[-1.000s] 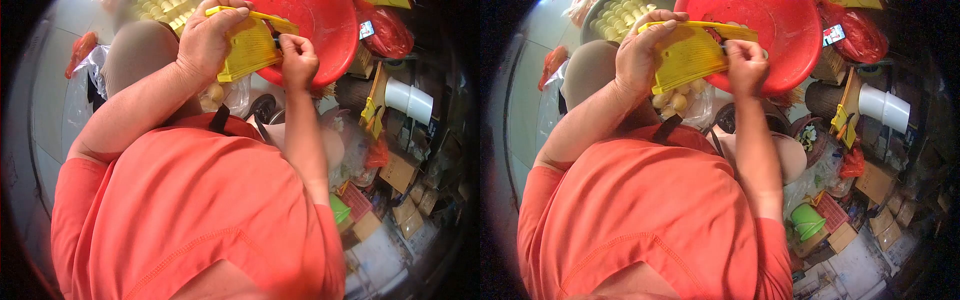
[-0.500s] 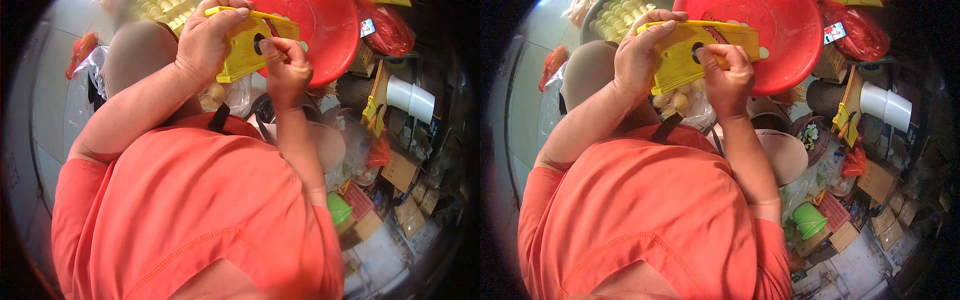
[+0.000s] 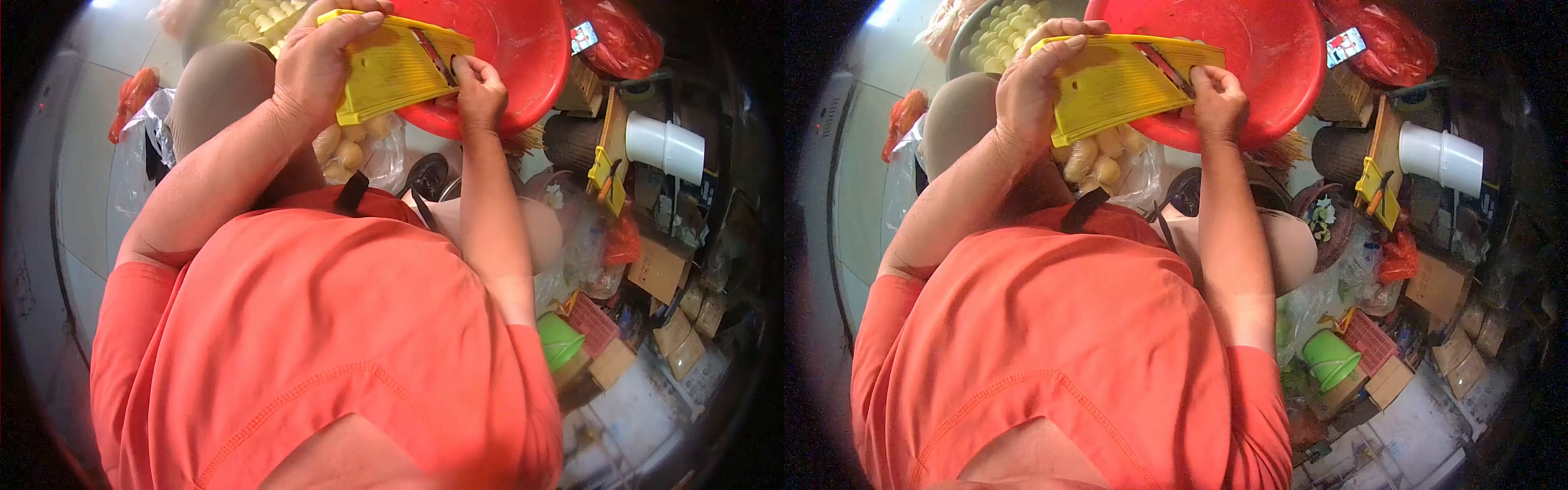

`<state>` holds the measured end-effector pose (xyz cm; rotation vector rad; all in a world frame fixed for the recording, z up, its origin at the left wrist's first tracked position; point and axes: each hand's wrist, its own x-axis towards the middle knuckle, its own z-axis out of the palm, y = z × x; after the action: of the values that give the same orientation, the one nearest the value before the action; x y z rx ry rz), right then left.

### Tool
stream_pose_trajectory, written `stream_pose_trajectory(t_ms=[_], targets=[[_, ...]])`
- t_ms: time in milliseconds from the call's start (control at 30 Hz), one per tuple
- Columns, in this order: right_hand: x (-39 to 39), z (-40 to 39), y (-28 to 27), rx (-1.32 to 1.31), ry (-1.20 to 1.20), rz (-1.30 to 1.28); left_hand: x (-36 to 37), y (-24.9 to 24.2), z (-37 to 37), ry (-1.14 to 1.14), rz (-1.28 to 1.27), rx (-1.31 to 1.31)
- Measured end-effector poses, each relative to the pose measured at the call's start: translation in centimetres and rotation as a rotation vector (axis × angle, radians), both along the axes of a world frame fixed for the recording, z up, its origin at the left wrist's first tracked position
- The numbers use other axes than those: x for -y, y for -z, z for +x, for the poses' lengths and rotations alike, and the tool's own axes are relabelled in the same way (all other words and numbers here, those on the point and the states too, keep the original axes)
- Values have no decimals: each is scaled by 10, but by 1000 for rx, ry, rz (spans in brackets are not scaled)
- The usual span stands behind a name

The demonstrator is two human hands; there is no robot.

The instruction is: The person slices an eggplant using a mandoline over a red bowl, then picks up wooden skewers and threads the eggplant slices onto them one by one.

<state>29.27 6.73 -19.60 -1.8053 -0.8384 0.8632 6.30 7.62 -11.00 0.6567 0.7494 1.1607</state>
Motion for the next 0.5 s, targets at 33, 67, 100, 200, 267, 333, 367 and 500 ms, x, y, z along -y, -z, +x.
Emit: stream_pose_trajectory(t_ms=[33,67,100,200,267,333,367,500], targets=[[1,1,-5,-1,8,8,0,0,-1,-4,-6,39],[1,3,-8,-42,-29,-12,0,1,-2,-7,-10,77],[1,4,-11,-84,-66,-30,-1,1,-3,3,1,75],[5,17,-24,-130,-66,194,-4,2,-7,25,42,122],[16,29,-47,-409,12,242,-5,-3,-7,2,47,150],[33,38,-79,-762,95,305,-3,-14,-7,-59,35,129],[43,47,-89,-749,110,331,-3,-20,-7,-33,50,141],[97,112,-125,-478,143,554,-15,-28,-9,-59,113,34]])
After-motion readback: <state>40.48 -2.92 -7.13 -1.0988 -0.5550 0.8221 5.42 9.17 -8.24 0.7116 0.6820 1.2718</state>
